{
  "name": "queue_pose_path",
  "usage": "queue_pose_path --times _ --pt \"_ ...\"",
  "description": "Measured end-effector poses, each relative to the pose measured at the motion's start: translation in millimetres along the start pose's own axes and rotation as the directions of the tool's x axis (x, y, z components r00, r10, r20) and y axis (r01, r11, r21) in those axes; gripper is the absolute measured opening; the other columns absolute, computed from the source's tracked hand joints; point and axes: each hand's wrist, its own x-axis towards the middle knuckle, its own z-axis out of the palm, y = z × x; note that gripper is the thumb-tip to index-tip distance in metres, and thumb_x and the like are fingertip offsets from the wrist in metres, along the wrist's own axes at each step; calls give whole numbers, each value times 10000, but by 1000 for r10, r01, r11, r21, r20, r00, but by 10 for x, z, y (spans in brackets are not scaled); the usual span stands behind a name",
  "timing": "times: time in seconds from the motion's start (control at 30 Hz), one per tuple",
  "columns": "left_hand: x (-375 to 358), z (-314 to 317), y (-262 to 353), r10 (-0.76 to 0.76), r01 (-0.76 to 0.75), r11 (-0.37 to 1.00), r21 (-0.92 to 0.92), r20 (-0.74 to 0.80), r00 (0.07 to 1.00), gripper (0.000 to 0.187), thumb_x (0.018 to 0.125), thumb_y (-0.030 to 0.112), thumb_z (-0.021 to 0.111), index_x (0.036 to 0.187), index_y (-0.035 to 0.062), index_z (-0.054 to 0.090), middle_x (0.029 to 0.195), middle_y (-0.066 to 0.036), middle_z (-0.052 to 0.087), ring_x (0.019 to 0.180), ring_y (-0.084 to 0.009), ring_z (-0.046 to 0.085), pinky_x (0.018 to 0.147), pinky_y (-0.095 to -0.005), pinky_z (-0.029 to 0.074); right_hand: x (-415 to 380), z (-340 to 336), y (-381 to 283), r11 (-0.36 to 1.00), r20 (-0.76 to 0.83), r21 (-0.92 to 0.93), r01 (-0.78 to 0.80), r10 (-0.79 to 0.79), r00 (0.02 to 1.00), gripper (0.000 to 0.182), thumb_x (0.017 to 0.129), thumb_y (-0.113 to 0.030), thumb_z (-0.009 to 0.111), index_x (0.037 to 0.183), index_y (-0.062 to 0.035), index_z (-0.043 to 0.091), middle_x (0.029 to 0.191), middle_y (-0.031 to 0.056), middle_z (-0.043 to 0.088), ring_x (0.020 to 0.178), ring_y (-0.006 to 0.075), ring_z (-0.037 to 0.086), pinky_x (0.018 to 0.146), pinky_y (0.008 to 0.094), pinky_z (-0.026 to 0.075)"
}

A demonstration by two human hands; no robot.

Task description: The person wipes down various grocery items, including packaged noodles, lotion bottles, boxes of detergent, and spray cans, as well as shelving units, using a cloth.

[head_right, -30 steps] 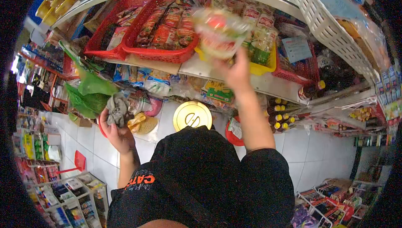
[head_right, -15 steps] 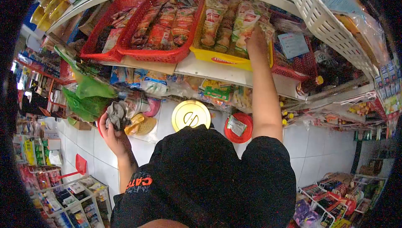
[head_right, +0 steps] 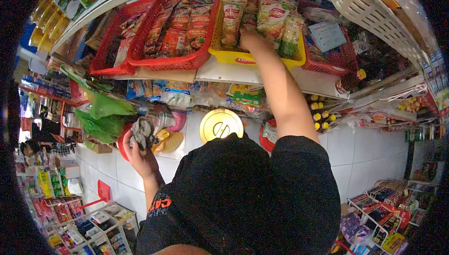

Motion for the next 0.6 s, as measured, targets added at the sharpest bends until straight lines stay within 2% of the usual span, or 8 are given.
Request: queue_pose_path --times 0.2,0.27,0.33,0.37,0.4,0.47,0.5,0.6 --pt "-9 15 2 -56 55 998 -4 -20 998 368 810 76 461 1159 5 371 1080 -130 462 978 -225 499 859 -349 403 -244 -60 128 995 -153 -2 99 -99 983 546 703 -267 602 1211 -139 449 1089 172 539 996 307 524 842 387 426" --pt "1 -43 -3 -57 59 998 34 -49 997 374 783 60 470 1146 3 398 1064 -104 455 959 -181 478 843 -295 388 -497 -170 115 899 -350 338 279 -155 924 447 688 -228 582 1099 -61 525 1043 165 570 936 305 555 809 386 433" --pt "29 -148 -74 -7 14 989 144 -44 999 378 783 91 484 1140 -2 403 1064 -99 468 972 -177 475 854 -292 377 -90 16 410 733 -231 629 260 -144 962 421 687 -246 591 1060 -56 554 1030 145 580 940 268 550 813 374 422" --pt "26 -139 -79 -18 23 987 161 -37 999 384 793 115 483 1147 -2 389 1056 -107 484 937 -188 515 837 -306 405 -99 74 536 696 -390 628 348 -106 915 376 702 -261 587 1010 -47 576 945 121 597 860 222 565 733 332 448" --pt "25 -196 -103 -39 44 972 230 -26 999 377 788 114 489 1136 -1 400 1036 -93 483 913 -169 506 818 -286 402 -605 -301 281 560 -151 825 77 86 985 312 730 -245 571 975 -53 588 877 84 588 804 160 557 646 273 454" --pt "31 -160 -80 -61 54 950 307 14 998 343 781 93 491 1107 4 432 971 -51 472 839 -122 469 761 -241 387 -815 -376 268 393 -153 914 104 95 984 251 749 -222 562 934 -58 607 824 56 571 778 116 545 587 233 436" --pt "20 -118 -63 -132 126 970 206 13 991 330 766 85 510 1082 2 466 1104 -71 458 1066 -160 391 927 -263 271 -786 -349 298 453 -195 880 146 63 979 246 750 -214 564 934 -59 611 841 56 570 794 121 543 590 238 436" --pt "9 -110 -145 -163 143 958 248 62 985 290 775 92 514 1051 12 479 1081 -55 450 1048 -152 389 916 -256 272 -656 -172 341 555 -348 786 271 35 937 241 752 -194 567 946 -60 618 889 62 568 840 144 537 627 255 433"
